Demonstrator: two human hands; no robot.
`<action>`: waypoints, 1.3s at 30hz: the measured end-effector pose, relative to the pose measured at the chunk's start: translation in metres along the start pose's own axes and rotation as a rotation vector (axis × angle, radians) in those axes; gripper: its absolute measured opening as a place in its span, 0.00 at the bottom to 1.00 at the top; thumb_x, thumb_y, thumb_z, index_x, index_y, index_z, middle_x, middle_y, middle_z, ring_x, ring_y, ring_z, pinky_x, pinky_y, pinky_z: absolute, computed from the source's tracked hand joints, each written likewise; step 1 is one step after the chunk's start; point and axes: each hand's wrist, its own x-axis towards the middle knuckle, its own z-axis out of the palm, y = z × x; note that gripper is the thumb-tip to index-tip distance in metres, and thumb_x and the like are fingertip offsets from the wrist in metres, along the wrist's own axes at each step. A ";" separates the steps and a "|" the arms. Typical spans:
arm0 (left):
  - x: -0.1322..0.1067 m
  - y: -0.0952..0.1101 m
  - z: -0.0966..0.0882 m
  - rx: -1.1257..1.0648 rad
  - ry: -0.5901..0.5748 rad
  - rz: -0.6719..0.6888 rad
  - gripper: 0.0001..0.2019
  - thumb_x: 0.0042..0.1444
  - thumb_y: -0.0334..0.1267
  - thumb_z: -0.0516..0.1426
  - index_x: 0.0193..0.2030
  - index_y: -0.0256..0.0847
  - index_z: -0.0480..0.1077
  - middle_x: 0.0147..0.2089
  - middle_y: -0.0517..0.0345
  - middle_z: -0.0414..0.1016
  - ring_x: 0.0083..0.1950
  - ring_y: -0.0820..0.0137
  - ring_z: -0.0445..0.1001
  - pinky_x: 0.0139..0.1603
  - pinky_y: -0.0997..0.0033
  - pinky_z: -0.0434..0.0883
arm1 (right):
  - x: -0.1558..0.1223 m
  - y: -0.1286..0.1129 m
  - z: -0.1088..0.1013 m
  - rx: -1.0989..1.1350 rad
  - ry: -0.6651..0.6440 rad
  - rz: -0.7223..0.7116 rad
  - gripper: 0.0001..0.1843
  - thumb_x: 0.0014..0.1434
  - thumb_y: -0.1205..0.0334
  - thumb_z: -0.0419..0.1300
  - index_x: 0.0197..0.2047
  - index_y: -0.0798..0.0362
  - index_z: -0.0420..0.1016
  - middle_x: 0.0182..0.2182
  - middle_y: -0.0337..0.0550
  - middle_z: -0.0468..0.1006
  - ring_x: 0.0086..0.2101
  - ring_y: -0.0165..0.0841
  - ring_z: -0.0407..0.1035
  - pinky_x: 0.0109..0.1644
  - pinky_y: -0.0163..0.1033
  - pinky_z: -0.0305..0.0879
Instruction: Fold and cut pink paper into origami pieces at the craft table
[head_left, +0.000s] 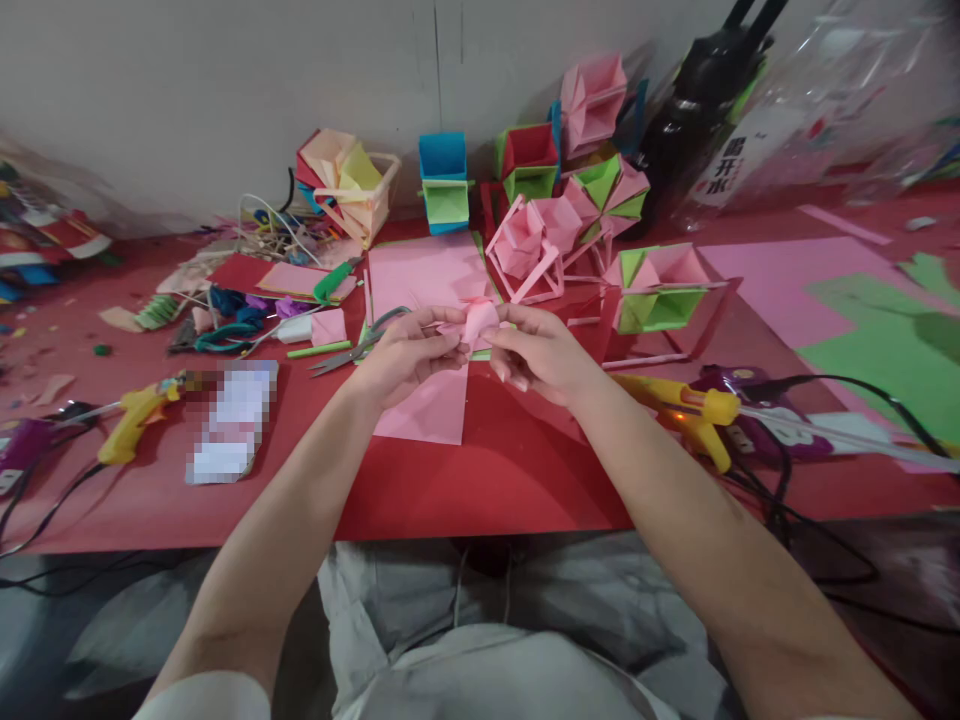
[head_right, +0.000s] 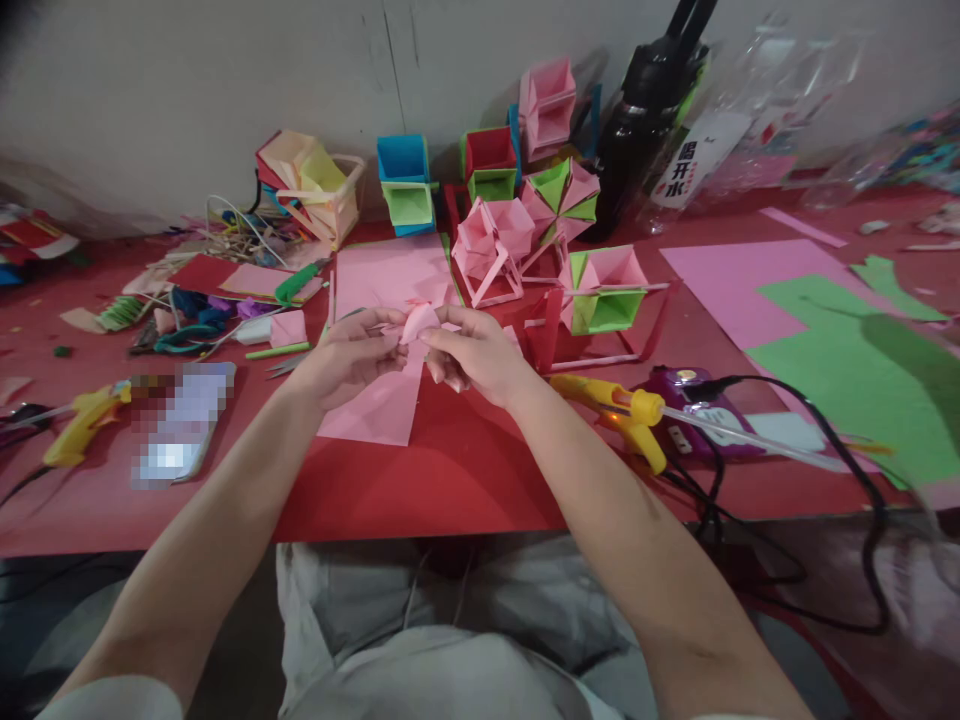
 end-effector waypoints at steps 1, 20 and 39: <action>0.000 0.000 0.001 -0.005 0.004 -0.009 0.16 0.54 0.31 0.67 0.49 0.36 0.71 0.34 0.56 0.79 0.34 0.73 0.79 0.41 0.72 0.75 | 0.000 0.001 0.000 -0.005 0.006 -0.002 0.07 0.60 0.59 0.64 0.39 0.53 0.73 0.14 0.32 0.73 0.10 0.22 0.58 0.13 0.27 0.50; 0.003 -0.007 0.007 0.089 0.067 0.001 0.10 0.61 0.37 0.64 0.41 0.37 0.67 0.34 0.57 0.78 0.32 0.74 0.79 0.39 0.72 0.76 | 0.000 0.004 0.004 -0.185 0.050 -0.037 0.05 0.62 0.62 0.61 0.37 0.55 0.74 0.15 0.34 0.75 0.11 0.22 0.58 0.14 0.27 0.52; 0.004 -0.011 0.006 0.109 0.072 0.064 0.13 0.57 0.36 0.67 0.43 0.37 0.67 0.32 0.58 0.78 0.30 0.75 0.78 0.37 0.74 0.75 | 0.005 0.008 0.003 -0.125 0.219 -0.071 0.07 0.58 0.61 0.66 0.36 0.53 0.72 0.13 0.32 0.72 0.12 0.23 0.59 0.14 0.27 0.52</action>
